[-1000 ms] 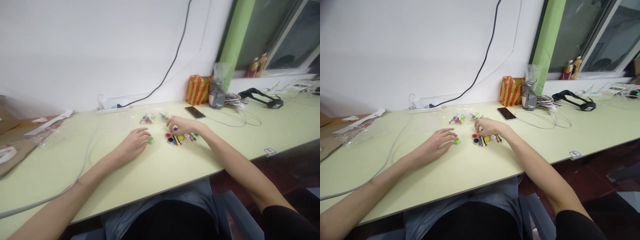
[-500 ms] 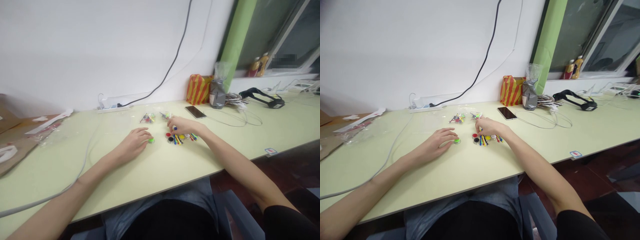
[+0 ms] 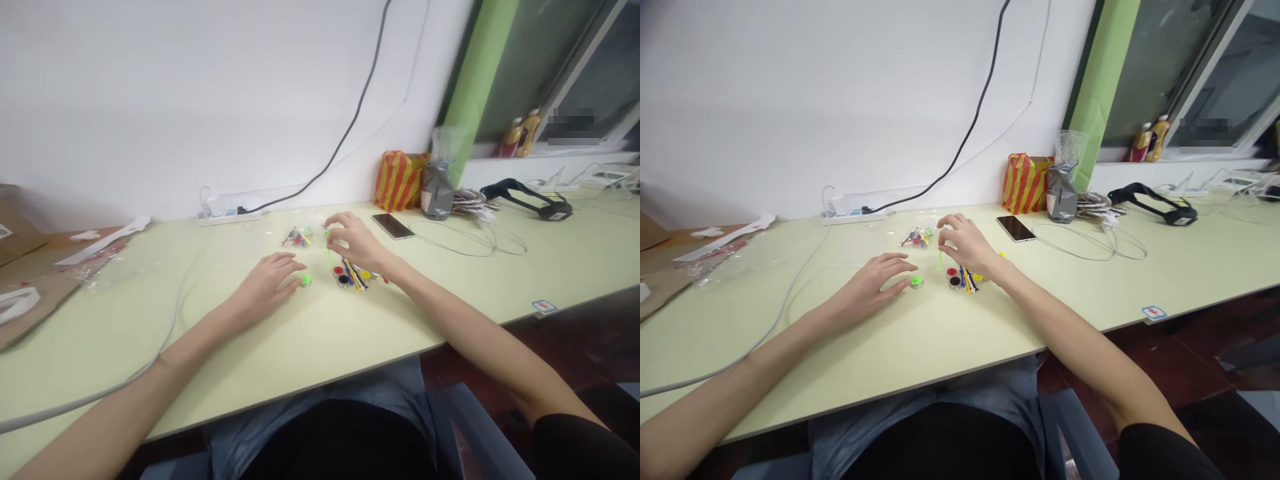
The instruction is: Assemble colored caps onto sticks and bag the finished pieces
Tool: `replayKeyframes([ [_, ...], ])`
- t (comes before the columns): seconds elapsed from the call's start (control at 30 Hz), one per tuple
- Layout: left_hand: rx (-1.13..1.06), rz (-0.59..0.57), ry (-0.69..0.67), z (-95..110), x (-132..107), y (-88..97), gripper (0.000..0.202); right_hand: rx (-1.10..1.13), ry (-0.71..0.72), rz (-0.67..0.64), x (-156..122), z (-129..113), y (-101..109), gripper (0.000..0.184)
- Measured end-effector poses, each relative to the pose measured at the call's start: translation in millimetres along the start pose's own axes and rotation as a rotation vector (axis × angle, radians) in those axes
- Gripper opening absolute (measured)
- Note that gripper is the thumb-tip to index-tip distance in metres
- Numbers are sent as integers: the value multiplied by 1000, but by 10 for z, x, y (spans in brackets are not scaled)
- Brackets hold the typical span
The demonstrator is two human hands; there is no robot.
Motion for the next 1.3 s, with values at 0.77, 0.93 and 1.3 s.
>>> replayKeyframes([
  [0.77,-83,387,65,131,-15,134,18,613,-219,-55,-13,-522,-332,13],
  [0.93,-163,354,252,18,-13,105,21,849,-351,-75,-20,-487,-356,13],
  [1.3,-457,114,520,-256,-1,-152,41,756,-555,-48,-28,-395,-352,19],
])
Point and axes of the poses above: each hand's wrist, its own x-axis towards the middle knuckle, its own y-axis out of the back of the hand, z = x × y, the point moved 1 cm from there along x, towards the middle knuckle, and after that the axes turned 6 degrees about x, right-handed, at the moved point
